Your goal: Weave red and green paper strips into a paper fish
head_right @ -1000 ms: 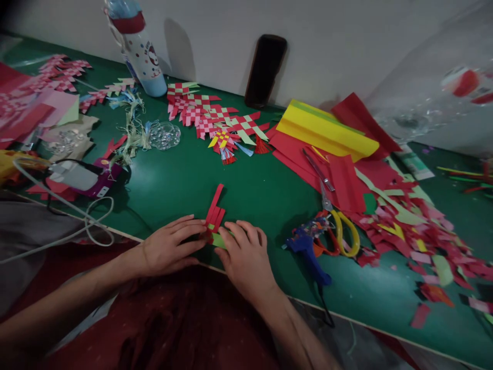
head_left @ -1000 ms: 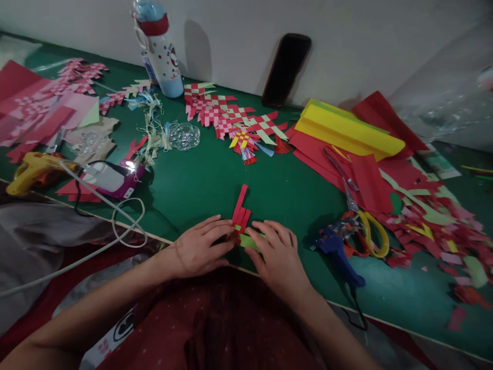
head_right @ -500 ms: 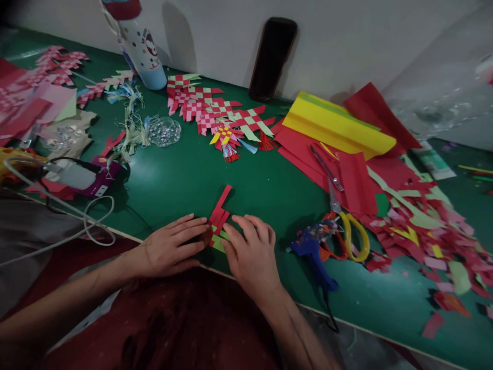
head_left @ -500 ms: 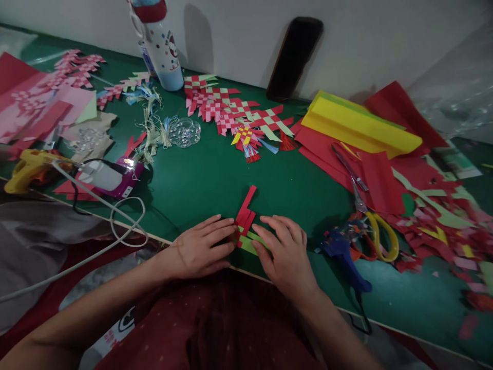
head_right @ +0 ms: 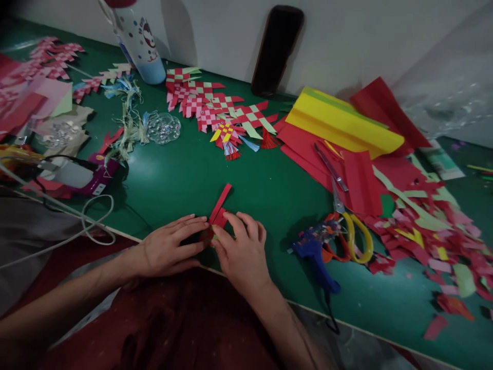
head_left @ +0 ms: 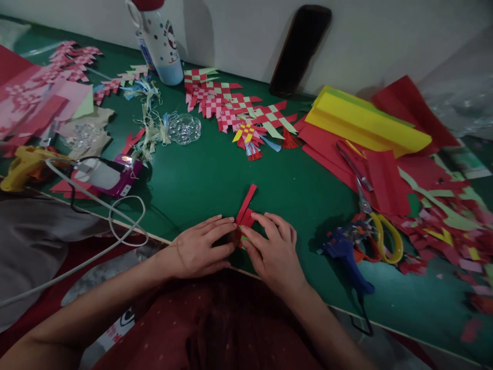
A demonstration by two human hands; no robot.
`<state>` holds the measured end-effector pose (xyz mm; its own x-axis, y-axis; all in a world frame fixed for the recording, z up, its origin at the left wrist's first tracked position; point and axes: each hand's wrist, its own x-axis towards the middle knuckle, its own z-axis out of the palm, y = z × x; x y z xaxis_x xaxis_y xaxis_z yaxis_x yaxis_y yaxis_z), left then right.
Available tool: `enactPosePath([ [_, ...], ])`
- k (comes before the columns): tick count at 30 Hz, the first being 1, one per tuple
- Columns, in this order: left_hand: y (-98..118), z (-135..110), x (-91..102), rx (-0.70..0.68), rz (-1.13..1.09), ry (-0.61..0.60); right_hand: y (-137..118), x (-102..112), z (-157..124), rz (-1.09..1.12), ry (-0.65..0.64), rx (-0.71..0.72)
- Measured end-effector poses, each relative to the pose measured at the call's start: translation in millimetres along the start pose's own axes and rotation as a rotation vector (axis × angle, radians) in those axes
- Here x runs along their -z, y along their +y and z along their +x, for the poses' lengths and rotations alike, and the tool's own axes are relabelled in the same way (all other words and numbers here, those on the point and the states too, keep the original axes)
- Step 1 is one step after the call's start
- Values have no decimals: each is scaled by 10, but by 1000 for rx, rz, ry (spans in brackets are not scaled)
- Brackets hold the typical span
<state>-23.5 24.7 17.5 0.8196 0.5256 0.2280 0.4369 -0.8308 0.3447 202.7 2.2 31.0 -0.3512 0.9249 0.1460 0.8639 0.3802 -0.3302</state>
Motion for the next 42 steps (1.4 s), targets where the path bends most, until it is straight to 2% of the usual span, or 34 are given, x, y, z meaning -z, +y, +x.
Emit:
enactPosePath([
  [7,-12,-9,-20,-8,0,-6,12,-13,-8,21,-2,7],
  [13,-11,6,-5,-28,8,-16,100,17,47,27,97,-47],
  [17,1,9,-11,-28,11,-13,164,15,201,71,152,-114],
  [21,12,23,-27,-12,18,-11,192,-20,408,68,113,-217],
  [25,25,84,-31,-1,44,4,175,-52,515,70,47,-228],
  [32,65,243,-44,66,75,68,164,-61,504,69,34,-215],
  [37,90,325,-44,143,47,68,173,-69,495,48,28,-212],
  [42,79,358,-54,145,43,77,172,-76,490,81,61,-204],
])
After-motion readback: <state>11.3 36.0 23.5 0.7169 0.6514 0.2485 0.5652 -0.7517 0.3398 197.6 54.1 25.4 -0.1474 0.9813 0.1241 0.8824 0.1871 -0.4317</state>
